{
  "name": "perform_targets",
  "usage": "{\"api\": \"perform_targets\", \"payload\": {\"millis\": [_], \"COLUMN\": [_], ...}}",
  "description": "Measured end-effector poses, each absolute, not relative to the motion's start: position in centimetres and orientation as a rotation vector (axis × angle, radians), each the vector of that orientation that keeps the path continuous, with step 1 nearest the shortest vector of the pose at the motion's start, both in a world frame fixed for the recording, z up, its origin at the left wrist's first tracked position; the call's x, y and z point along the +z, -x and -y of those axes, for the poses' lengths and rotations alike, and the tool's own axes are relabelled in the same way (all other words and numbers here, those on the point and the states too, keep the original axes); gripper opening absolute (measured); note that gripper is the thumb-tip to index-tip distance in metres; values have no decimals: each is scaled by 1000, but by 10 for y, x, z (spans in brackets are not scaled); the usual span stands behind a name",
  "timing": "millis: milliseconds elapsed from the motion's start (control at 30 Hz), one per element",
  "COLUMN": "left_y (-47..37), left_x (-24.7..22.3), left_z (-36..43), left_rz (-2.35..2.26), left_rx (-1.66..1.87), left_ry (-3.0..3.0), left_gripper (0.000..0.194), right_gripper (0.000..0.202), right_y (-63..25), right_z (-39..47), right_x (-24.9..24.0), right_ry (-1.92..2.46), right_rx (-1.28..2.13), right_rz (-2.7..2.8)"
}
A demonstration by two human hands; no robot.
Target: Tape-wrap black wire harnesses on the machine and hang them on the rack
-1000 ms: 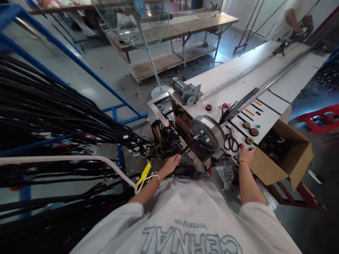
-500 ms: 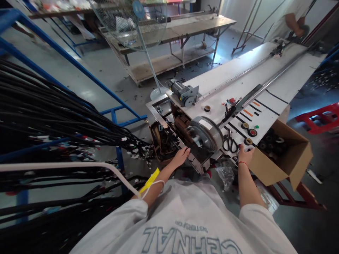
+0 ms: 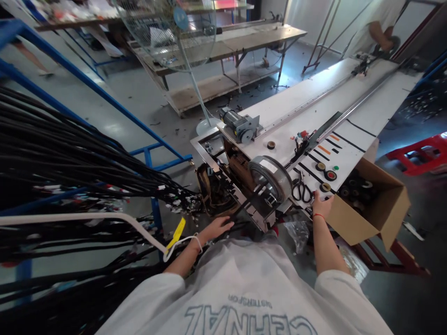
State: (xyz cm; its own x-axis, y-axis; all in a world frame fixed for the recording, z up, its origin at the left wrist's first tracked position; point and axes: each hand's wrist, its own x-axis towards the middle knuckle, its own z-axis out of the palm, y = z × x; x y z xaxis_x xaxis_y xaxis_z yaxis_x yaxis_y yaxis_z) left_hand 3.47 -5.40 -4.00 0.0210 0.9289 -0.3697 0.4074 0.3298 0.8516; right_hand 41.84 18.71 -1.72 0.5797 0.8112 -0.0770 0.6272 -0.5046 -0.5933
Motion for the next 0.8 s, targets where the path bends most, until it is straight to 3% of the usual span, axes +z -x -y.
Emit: {"api": "perform_targets", "payload": {"millis": [167, 367, 567, 800], "left_y": [-42, -49, -46, -56], "left_x": [-22, -15, -33, -17], "left_z": [80, 86, 82, 48], "left_rz": [-1709, -1645, -1708, -1674], "left_rx": [784, 805, 899, 855], "left_ry": [-1145, -1155, -1014, -1103], "left_gripper": [56, 55, 61, 57], "right_gripper": [80, 92, 90, 90], "right_y": [-417, -416, -416, -417], "right_z": [-186, -185, -185, -187], "right_x": [-16, -12, -12, -15], "right_ry": [2273, 2267, 2277, 2307], "right_rx": [467, 504, 518, 526], "right_rz": [1148, 1133, 1099, 1093]}}
